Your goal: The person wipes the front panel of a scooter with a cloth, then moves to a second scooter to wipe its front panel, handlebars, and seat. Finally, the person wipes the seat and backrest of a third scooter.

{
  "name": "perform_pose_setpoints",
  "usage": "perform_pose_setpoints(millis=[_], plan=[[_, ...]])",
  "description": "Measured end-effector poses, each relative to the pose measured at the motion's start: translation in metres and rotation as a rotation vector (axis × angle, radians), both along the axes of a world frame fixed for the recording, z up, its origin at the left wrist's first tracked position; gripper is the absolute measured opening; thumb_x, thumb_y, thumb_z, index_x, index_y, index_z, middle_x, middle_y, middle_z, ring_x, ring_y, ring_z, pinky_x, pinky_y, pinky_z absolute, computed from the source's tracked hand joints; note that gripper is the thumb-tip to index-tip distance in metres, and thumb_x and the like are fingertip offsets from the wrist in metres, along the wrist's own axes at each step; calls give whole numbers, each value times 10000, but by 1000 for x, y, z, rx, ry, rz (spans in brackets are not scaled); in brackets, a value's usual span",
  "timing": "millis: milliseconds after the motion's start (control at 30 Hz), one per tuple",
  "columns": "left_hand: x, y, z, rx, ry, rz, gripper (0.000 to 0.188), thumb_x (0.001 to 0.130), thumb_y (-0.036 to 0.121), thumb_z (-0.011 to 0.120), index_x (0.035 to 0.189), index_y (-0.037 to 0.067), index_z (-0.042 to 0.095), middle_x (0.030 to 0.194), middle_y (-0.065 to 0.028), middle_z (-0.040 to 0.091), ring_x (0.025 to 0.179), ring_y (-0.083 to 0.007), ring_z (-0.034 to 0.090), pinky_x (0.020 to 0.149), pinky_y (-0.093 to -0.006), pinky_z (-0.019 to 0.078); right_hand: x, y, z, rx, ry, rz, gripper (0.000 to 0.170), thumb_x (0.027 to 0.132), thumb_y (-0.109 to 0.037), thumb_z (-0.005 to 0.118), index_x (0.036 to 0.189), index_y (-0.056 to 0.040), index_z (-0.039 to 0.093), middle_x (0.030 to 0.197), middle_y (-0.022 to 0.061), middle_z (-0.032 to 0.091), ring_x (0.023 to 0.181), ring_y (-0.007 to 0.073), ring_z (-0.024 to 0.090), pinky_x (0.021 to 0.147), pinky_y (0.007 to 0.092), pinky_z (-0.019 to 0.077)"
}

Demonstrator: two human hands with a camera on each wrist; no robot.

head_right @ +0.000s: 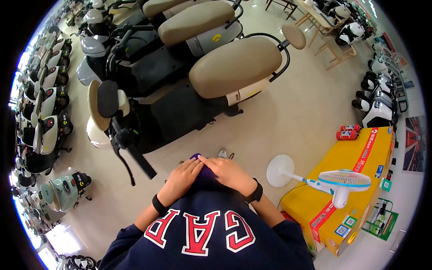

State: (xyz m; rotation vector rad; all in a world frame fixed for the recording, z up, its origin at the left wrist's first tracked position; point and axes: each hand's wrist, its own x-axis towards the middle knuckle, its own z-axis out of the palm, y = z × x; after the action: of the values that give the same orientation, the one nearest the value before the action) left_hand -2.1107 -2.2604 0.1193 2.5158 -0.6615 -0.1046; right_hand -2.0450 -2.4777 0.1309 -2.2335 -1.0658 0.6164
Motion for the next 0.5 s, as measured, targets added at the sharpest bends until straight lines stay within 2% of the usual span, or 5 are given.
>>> perform_pose_setpoints(millis=[167,333,500], plan=[[44,-68,6,-42,33,70,516,857,24,579,1370,-5,527,1350,-188,611,1248,-372,589,1066,-425,475,46,-64,-5,43,22,-17,809,776,51,688,1518,-60,386,1260,184,648,1105,373,632,921,434,541],[86,-106,-11,-60,64,133,497,861,14,580,1356,21,540,1307,-184,639,1203,-374,610,1057,-429,479,94,-97,-26,114,26,2,824,763,82,692,1514,-62,386,1326,206,610,1141,399,608,977,438,514],[133,-118,-37,-71,174,173,524,833,-8,596,1352,50,551,1230,-196,667,1168,-366,623,1001,-441,501,137,-108,-69,188,146,-119,740,734,56,752,1414,-42,476,1215,233,655,1089,434,622,943,459,521]])
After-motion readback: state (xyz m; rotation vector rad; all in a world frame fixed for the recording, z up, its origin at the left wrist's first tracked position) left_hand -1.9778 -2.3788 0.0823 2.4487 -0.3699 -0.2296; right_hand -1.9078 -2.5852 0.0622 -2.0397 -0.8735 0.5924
